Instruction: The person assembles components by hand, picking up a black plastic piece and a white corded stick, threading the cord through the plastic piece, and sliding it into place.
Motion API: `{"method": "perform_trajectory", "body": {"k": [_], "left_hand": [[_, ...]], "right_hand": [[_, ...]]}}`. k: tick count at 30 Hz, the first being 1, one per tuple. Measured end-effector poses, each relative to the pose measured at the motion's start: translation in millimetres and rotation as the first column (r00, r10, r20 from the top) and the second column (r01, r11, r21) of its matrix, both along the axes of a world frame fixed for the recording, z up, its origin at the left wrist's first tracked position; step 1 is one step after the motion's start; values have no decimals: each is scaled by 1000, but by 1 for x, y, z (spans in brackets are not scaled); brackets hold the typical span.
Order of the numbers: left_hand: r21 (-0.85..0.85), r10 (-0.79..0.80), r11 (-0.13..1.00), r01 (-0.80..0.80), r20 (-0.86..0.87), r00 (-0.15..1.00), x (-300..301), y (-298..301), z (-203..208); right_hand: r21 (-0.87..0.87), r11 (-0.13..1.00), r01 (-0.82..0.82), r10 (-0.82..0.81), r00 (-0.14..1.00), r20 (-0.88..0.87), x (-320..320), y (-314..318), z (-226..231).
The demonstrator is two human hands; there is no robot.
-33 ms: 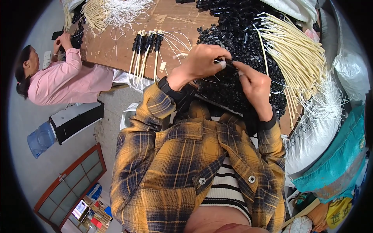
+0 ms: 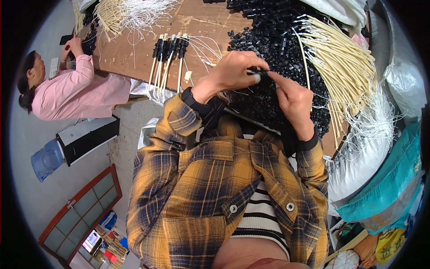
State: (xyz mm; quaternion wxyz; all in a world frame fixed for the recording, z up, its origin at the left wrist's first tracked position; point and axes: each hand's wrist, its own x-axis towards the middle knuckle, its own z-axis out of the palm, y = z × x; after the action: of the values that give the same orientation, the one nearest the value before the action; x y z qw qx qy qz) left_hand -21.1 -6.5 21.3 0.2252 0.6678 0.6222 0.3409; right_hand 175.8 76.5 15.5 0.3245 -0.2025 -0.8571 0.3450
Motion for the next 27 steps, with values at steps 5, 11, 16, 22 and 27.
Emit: {"method": "perform_trajectory", "body": {"k": [5, 11, 16, 22, 27], "left_hand": [[-52, -32, 998, 32, 6, 999, -3, -9, -4], [146, 94, 987, -62, -231, 968, 20, -17, 21], [302, 211, 943, -142, -210, 955, 4, -32, 16], [370, 830, 541, -755, -382, 407, -101, -89, -14], [477, 843, 532, -700, -375, 385, -100, -77, -14]], "right_hand": [[213, 972, -99, 43, 966, 255, 4, -7, 9], [-500, 863, 75, 112, 936, 334, -17, -1, 18], [-266, 963, 35, 11, 986, 169, -22, -10, 23], [-78, 996, -52, 66, 981, 183, -25, -2, 17], [93, 993, 75, -96, 962, 255, -13, 9, 10]]}}
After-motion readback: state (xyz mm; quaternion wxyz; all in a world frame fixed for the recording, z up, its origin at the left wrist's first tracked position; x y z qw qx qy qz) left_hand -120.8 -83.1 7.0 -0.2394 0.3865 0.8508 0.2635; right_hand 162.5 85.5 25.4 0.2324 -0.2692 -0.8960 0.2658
